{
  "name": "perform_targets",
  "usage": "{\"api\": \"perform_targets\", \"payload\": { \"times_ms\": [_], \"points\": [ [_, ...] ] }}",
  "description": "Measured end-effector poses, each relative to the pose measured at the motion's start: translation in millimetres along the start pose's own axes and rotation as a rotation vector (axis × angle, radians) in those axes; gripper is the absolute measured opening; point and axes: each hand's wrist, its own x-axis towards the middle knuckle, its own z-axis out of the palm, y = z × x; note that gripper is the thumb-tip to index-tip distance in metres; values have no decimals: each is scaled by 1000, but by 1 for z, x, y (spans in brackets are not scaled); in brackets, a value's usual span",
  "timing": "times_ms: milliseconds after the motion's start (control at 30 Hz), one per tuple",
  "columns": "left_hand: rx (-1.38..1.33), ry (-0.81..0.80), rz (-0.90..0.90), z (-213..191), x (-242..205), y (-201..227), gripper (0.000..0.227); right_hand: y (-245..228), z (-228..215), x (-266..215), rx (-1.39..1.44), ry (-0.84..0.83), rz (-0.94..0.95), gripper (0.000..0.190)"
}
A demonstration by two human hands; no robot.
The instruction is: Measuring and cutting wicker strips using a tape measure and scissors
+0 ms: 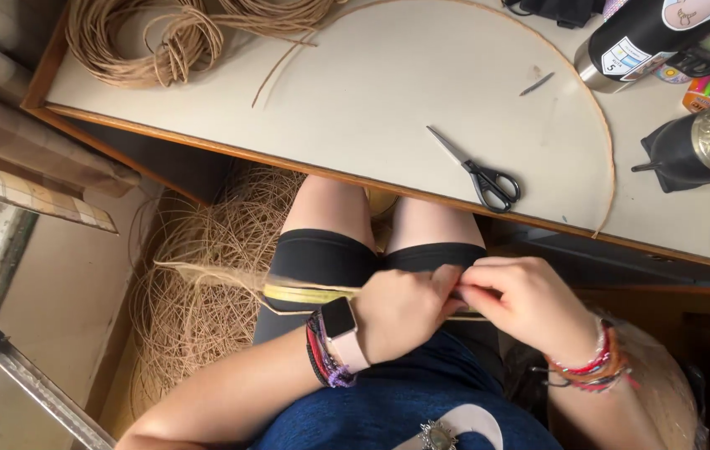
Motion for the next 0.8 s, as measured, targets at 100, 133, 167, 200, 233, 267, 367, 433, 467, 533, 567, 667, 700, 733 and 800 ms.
{"api": "perform_targets", "payload": {
  "times_ms": [100,133,167,200,233,267,367,433,467,533,567,667,700,733,800],
  "points": [
    [273,72,15,-10,34,-44,14,11,-21,-8,65,29,37,14],
    [322,-4,-105,-23,65,-79,10,20,-29,-17,52,49,161,15],
    [367,-83,-227,-35,92,-113,13,29,-37,-28,40,67,287,17],
    [411,-161,-348,-49,60,-118,20,38,-45,-38,28,87,414,18],
    [456,-238,-471,-64,27,-119,28,47,-52,-49,16,109,539,20],
    [501,-315,-594,-78,-8,-117,36,55,-60,-59,5,131,664,22],
    [580,-10,-414,-61,-26,-138,14,57,-50,-57,5,115,661,21],
    [552,110,-134,-47,-9,-93,46,35,-33,-34,-9,72,522,20],
    [516,230,144,-41,-1,-70,98,24,-24,-23,-21,33,382,19],
    [277,113,69,-17,2,-18,78,3,-7,-2,-5,13,161,12],
    [33,-5,-6,-5,3,8,59,-7,0,7,11,-10,-55,15],
    [604,331,-110,20,-6,-9,19,0,-17,1,30,16,85,14],
    [605,333,-109,13,28,-55,19,9,-24,-9,29,18,84,14],
    [581,254,-149,7,56,-100,14,18,-32,-19,24,35,194,15],
    [525,89,-232,-21,48,-140,14,36,-45,-41,18,65,418,18]
  ]
}}
